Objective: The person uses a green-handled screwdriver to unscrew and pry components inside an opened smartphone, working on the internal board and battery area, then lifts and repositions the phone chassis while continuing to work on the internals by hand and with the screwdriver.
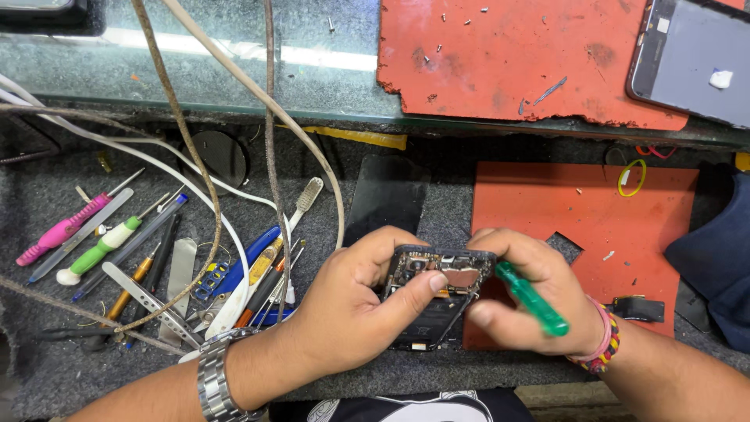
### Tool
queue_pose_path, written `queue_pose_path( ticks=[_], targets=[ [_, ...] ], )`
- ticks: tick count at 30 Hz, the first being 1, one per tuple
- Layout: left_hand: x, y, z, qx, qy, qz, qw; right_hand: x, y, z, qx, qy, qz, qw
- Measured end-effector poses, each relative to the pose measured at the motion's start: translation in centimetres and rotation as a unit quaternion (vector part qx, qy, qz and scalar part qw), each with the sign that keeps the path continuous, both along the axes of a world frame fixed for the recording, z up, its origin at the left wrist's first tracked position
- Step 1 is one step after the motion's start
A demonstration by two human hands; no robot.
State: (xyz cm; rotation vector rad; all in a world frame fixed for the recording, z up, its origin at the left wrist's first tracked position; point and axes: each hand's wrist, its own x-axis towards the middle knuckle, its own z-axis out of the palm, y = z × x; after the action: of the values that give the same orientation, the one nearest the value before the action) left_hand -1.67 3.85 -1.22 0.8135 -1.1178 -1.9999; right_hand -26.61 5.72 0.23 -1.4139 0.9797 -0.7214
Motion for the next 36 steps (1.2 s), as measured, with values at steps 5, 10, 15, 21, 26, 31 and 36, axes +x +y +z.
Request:
queue_pose_path(
  ticks=[5, 10, 15, 21, 26, 31, 36],
  targets=[
    [0.1, -0.6, 0.0, 0.018, 0.057, -0.027, 0.998, 0.6, -0.1, -0.3, -0.001, 0.043, -0.018, 0.999],
    [0.5, -0.9, 0.2, -0.039, 0.039, -0.066, 0.996, 0.3, -0.4, -0.6, -0.021, 0.073, -0.035, 0.996],
    [0.4, -1.1, 0.3, -0.013, 0.035, -0.075, 0.996, -0.1, -0.3, -0.6, -0.024, 0.070, -0.032, 0.997],
    [0.4, -1.1, 0.4, -0.005, 0.029, -0.077, 0.997, -0.1, -0.2, -0.5, -0.025, 0.060, -0.033, 0.997],
    [0.3, -0.8, 0.3, -0.002, 0.029, -0.064, 0.998, 0.0, -0.2, -0.4, -0.036, 0.074, -0.031, 0.996],
    [0.2, -0.7, 0.2, -0.019, 0.042, -0.051, 0.998, 0.2, -0.1, -0.4, -0.043, 0.068, -0.033, 0.996],
    [0.2, -0.4, 0.4, -0.010, 0.046, -0.041, 0.998, 0.4, 0.0, -0.4, -0.044, 0.084, -0.033, 0.995]
  ],
)
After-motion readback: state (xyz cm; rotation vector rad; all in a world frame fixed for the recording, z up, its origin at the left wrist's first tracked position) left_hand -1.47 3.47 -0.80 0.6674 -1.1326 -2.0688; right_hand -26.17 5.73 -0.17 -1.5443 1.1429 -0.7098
